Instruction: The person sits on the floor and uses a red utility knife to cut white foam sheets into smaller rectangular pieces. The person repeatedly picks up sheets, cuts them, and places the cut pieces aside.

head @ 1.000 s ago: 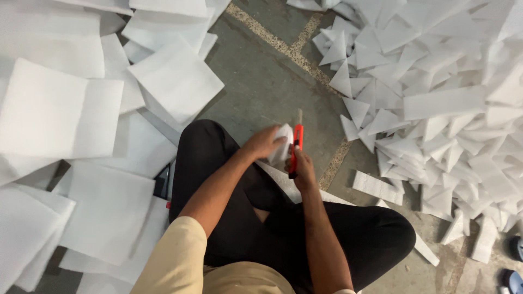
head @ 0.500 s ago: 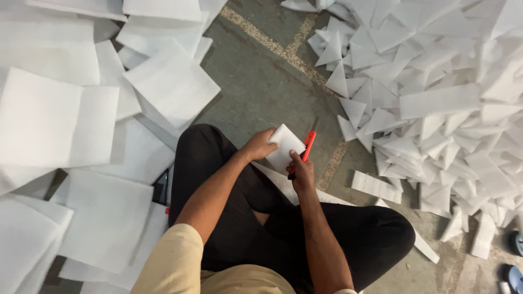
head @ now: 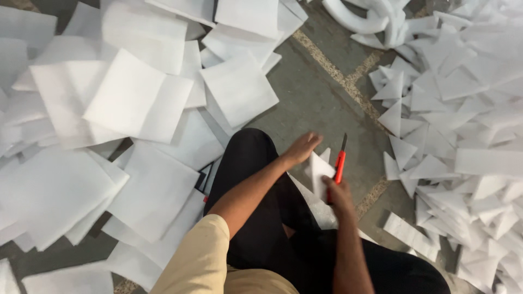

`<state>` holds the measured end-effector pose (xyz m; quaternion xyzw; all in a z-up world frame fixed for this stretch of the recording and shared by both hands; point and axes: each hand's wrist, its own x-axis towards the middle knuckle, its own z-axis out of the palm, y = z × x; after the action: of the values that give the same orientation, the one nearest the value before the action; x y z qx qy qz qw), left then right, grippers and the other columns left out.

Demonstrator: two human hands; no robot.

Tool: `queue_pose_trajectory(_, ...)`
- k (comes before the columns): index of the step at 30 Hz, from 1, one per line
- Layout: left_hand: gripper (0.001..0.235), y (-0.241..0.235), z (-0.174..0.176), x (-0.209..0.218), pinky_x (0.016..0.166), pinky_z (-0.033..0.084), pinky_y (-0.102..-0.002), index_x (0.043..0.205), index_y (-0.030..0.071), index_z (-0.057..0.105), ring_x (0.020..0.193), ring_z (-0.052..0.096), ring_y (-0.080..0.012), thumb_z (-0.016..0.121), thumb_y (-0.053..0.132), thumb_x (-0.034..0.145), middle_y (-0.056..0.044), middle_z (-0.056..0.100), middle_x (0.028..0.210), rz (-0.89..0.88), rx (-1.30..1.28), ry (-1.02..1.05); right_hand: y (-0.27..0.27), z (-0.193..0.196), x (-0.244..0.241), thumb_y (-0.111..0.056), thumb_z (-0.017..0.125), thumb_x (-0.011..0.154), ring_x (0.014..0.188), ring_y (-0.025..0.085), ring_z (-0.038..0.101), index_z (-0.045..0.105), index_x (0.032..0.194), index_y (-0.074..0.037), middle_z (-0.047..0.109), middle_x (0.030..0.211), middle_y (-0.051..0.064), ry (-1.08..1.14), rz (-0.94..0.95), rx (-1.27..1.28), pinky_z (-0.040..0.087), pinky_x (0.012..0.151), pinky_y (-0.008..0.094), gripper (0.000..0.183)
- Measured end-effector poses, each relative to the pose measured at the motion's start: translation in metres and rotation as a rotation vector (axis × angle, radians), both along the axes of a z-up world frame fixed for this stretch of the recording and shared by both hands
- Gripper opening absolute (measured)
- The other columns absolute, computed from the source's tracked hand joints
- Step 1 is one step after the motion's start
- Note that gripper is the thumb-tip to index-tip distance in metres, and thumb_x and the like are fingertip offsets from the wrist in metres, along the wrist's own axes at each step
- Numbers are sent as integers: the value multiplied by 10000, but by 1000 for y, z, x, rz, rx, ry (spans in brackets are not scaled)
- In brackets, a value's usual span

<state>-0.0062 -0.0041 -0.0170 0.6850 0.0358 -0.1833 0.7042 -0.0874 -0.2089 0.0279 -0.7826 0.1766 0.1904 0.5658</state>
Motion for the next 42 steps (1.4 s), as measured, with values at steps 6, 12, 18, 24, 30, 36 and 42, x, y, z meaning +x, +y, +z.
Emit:
queue_pose_trajectory(6,703,133,52,44,1045,398,-633,1439,74,482,1358,511,-374,781,361,872,-178,539,1469,285,943,-448,-192,89,61,-545,705,923,767,154,613,571,1318,-224,593,1052,53,-562,-945,466,540,661,328,526)
queue_pose_trajectory(12,1081,237,33,30,1042,442,-573,1555,-17,175,1396,428,-430,857,360,807,-246,312,1576,952,864,-49,-247,116,24,-465,650,1082,764,105,489,500,1363,-131,580,1237,23,-779,-869,352,406,645,283,461)
queue_pose_trajectory(18,945,234,-11,37,1052,500,-427,1525,-80,243,1234,603,-391,794,207,812,-286,530,1387,1086,328,-34,-155,69,8,-186,660,1069,677,114,574,577,1175,-97,678,1020,61,-581,-733,319,514,539,266,162)
queue_pose_trajectory(24,487,133,28,64,953,550,-413,1340,-54,571,1094,691,-306,697,138,910,-195,699,1243,774,29,-144,-101,56,8,-185,661,1023,607,81,534,602,1133,-81,654,870,29,-395,-477,198,461,504,241,163)
queue_pose_trajectory(30,380,-26,55,12,765,630,-347,1270,42,535,959,684,-216,667,187,944,-123,651,1138,747,-821,197,-57,36,-3,-190,629,1006,599,81,517,600,1067,-46,687,951,60,-284,-409,286,466,497,254,159)
queue_pose_trajectory(36,301,-110,45,-78,673,585,-341,1090,57,679,849,683,-192,688,326,955,-103,695,1019,-298,-270,162,-65,48,-3,-156,597,1008,623,86,521,574,1162,-56,668,987,79,-285,-555,253,456,495,256,185)
queue_pose_trajectory(42,282,-40,34,-19,844,590,-401,1173,96,705,951,746,-227,679,290,970,-85,769,1080,-333,297,-380,-67,40,-5,-129,588,1000,634,79,516,554,1268,-55,668,1011,80,-252,-506,272,450,511,242,280)
